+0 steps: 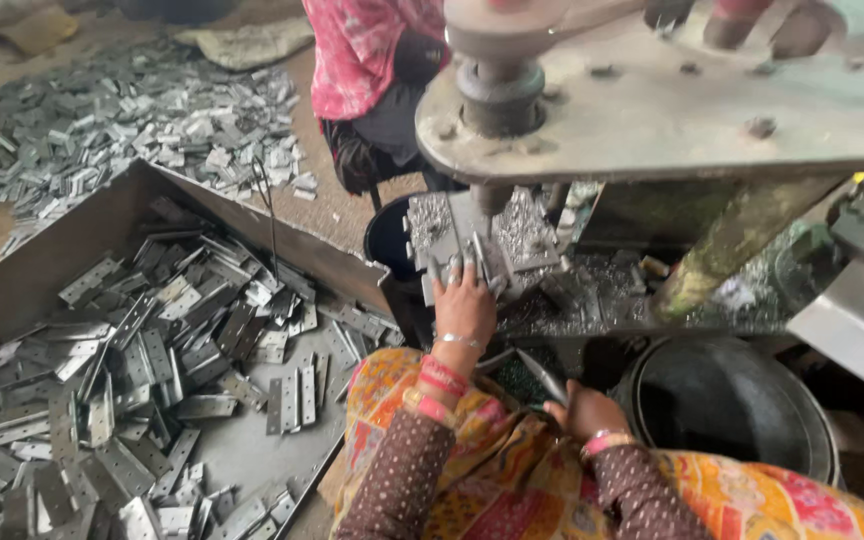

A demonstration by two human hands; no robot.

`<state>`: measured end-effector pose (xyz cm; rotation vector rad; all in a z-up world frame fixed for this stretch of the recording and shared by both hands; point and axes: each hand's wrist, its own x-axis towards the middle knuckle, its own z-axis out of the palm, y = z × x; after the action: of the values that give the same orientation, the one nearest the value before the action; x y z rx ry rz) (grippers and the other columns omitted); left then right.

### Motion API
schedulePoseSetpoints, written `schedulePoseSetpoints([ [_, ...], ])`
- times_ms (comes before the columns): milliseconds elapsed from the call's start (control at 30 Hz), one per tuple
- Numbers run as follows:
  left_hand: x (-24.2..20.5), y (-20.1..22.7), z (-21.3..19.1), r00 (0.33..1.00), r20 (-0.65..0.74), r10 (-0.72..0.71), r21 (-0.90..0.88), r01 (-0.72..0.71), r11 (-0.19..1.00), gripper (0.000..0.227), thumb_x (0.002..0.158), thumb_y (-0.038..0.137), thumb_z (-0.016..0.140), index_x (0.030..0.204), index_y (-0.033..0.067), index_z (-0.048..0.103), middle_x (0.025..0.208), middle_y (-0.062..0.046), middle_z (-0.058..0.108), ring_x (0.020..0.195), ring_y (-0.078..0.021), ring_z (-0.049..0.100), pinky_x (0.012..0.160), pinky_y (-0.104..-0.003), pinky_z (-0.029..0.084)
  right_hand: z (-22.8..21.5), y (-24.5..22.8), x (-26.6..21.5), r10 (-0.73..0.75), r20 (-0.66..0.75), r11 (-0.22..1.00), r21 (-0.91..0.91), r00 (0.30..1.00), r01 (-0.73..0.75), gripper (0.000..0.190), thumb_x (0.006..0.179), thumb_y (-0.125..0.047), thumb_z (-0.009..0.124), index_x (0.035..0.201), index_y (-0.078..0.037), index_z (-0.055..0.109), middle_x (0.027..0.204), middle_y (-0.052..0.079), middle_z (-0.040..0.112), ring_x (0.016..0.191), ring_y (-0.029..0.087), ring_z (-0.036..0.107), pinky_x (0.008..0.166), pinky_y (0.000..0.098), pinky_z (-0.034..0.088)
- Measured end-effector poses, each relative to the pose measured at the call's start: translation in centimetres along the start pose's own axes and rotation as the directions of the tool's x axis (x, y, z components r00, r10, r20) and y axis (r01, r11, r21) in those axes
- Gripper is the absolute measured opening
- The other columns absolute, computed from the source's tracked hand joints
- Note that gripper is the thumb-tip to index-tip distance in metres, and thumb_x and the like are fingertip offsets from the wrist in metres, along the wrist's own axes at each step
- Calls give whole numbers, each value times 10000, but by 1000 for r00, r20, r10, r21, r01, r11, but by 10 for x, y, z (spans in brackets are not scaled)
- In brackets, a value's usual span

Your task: The person sits on the floor and repeatedly picks up small metal plates from a bin, places them into a press machine, and operates the lever to process them. The processed plates are then dropped back into the bin.

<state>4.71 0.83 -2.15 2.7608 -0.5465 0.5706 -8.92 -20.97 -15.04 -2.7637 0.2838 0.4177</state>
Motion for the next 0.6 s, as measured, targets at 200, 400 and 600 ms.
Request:
schedulePoseSetpoints([
  [200,16,0,3,999,-41,-8,37,9,999,290,961,251,563,948,51,772,1286,-148,636,1354,-339,500,1185,-609,226,-33,-11,19,76,168,996,-47,983,-69,624,813,-618,778,1135,-87,716,1076,211,743,1042,407,699,913,478,550],
  [400,32,-7,19,995,37,-88,-56,90,994,275,913,206,558,901,49,782,1372,-141,620,1366,-328,496,1149,-591,261,-51,-20,23,65,128,990,-130,990,-48,542,862,-573,723,1112,-93,746,1025,189,762,977,373,747,859,449,593],
  [600,27,-7,21,998,-23,-56,-13,56,998,269,904,204,562,892,49,781,1335,-166,643,1314,-345,554,1142,-561,299,-8,-3,-2,12,-15,999,-33,1000,-13,437,912,-507,646,1116,-122,685,970,199,761,946,408,734,853,516,568],
])
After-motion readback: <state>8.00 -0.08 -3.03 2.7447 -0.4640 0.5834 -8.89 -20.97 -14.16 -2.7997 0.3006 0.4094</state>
